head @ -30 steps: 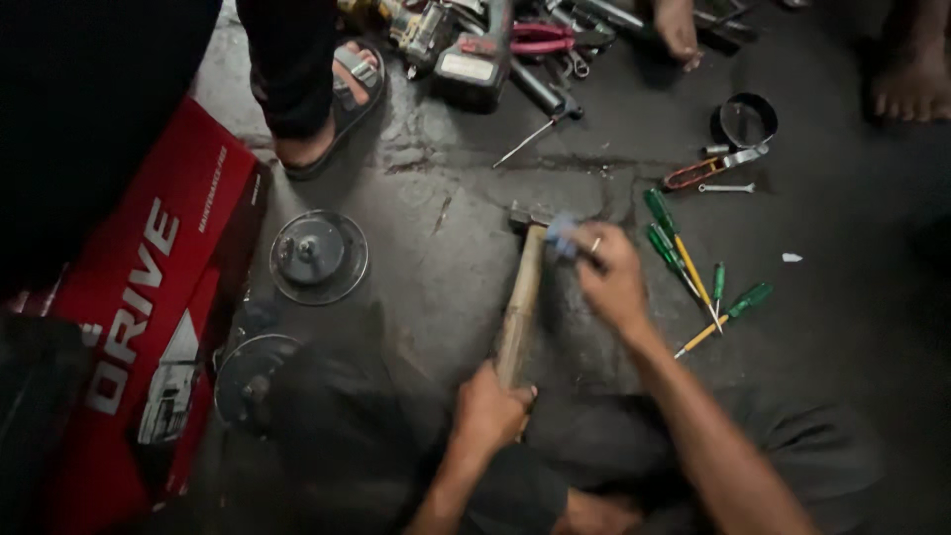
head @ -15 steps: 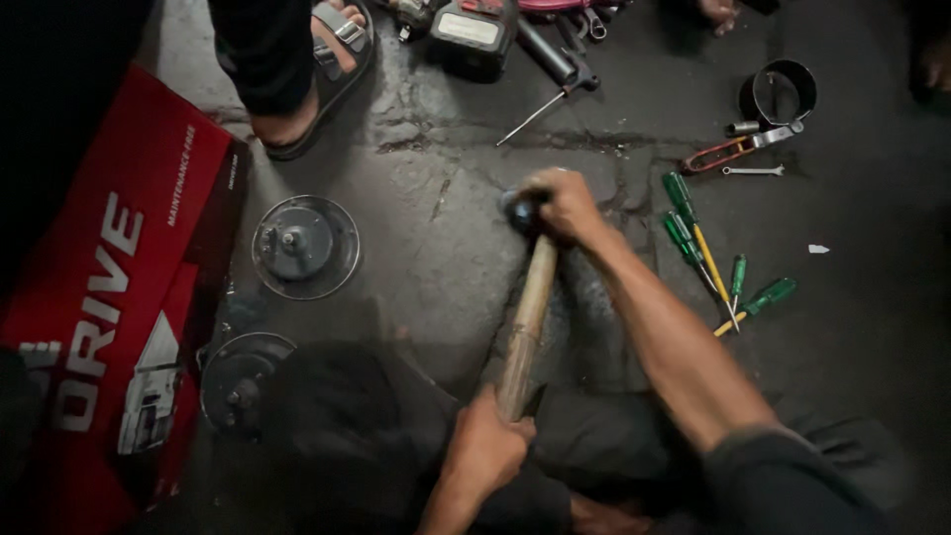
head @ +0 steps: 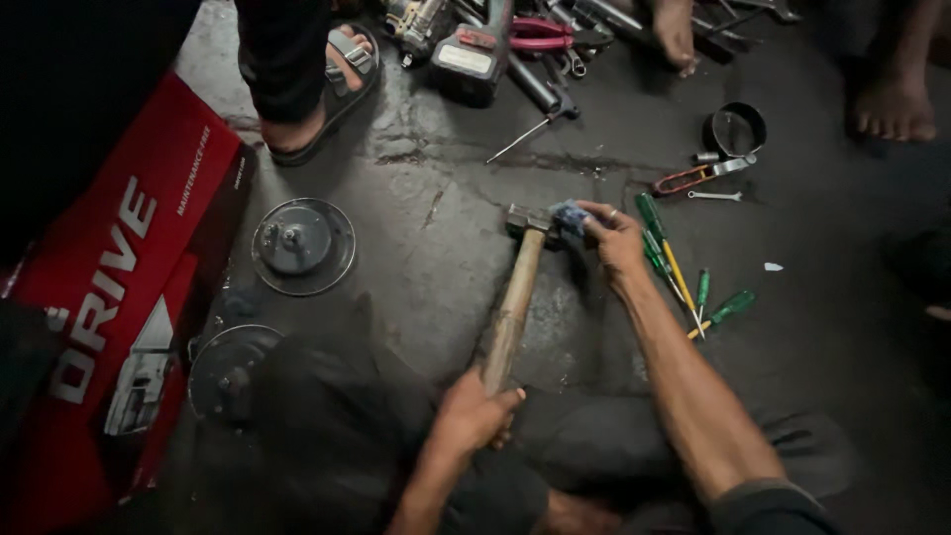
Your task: The person sits on the floor and wipes various tools with a blue cloth. They clean a pair of pliers, several screwdrivers, a hammer, and a small metal tool, placing each item on the floor after wiping it.
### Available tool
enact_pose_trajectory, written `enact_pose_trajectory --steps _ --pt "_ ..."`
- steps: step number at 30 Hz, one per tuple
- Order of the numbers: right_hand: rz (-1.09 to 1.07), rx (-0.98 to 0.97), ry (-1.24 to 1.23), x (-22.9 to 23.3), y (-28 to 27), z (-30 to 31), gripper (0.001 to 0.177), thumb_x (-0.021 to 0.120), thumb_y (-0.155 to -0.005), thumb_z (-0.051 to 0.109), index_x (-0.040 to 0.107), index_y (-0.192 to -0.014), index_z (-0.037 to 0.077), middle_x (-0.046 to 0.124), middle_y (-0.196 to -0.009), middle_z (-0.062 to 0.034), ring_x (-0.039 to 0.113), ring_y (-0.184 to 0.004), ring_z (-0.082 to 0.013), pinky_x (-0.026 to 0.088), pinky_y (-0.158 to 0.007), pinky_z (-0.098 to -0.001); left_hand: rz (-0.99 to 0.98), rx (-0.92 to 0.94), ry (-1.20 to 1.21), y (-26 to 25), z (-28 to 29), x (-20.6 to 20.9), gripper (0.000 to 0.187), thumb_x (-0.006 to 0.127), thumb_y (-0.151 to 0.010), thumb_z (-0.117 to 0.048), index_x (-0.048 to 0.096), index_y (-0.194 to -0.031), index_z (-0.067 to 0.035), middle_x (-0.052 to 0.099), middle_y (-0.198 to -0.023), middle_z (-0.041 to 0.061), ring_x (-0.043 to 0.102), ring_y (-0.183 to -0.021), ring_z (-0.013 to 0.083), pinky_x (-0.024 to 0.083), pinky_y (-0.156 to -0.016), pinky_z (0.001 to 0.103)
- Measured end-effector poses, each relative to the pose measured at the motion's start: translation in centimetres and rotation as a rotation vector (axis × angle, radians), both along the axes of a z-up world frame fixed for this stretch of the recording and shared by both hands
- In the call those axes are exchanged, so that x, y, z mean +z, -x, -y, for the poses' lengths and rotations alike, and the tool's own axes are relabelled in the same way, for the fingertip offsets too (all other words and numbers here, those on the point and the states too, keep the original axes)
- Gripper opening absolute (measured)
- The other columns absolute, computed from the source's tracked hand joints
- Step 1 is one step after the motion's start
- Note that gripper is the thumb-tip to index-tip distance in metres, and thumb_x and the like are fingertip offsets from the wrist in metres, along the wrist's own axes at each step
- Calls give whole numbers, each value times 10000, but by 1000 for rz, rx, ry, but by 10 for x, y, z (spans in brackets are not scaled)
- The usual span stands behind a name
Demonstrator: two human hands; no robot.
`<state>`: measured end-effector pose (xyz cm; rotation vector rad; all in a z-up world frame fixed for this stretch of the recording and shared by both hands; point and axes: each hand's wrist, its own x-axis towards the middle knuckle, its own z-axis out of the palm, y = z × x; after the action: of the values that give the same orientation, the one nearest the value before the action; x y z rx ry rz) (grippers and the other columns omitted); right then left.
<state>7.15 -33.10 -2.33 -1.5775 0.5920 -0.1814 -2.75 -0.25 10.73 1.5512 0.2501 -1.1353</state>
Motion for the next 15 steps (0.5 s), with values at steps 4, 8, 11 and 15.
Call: enact_pose_trajectory --steps 4,8,11,15 --pt "171 -84 -610 -39 -12 3 319 560 -978 4 679 -1274 15 753 -1137 -70 727 -1006 -188 612 -907 -323 -343 160 243 -11 -13 -12 357 667 -948 -277 527 -1183 -47 711 -821 113 670 -603 193 538 -501 319" --pt "193 -197 -911 -68 3 30 379 539 -947 40 635 -1310 90 748 -1131 -25 717 -949 -177 589 -750 -283 -352 202 399 -19 -3 -13 423 693 -932 -294 519 -1252 -80 696 -871 88 612 -593 152 496 -459 308" --pt "214 -212 -933 -73 7 38 359 560 -951 74 664 -1291 123 745 -1122 2 701 -925 -160 552 -671 -256 -271 144 334 -19 7 5 498 740 -900 -245 499 -1313 -105 604 -820 92 582 -559 174 489 -450 328" --pt "344 -251 -769 -53 14 37 189 599 -1001 32 658 -1175 78 700 -1055 -4 676 -920 -163 546 -702 -282 31 -43 -82 -2 -1 43 602 733 -818 -218 467 -1348 -115 689 -920 153 695 -615 244 582 -481 412"
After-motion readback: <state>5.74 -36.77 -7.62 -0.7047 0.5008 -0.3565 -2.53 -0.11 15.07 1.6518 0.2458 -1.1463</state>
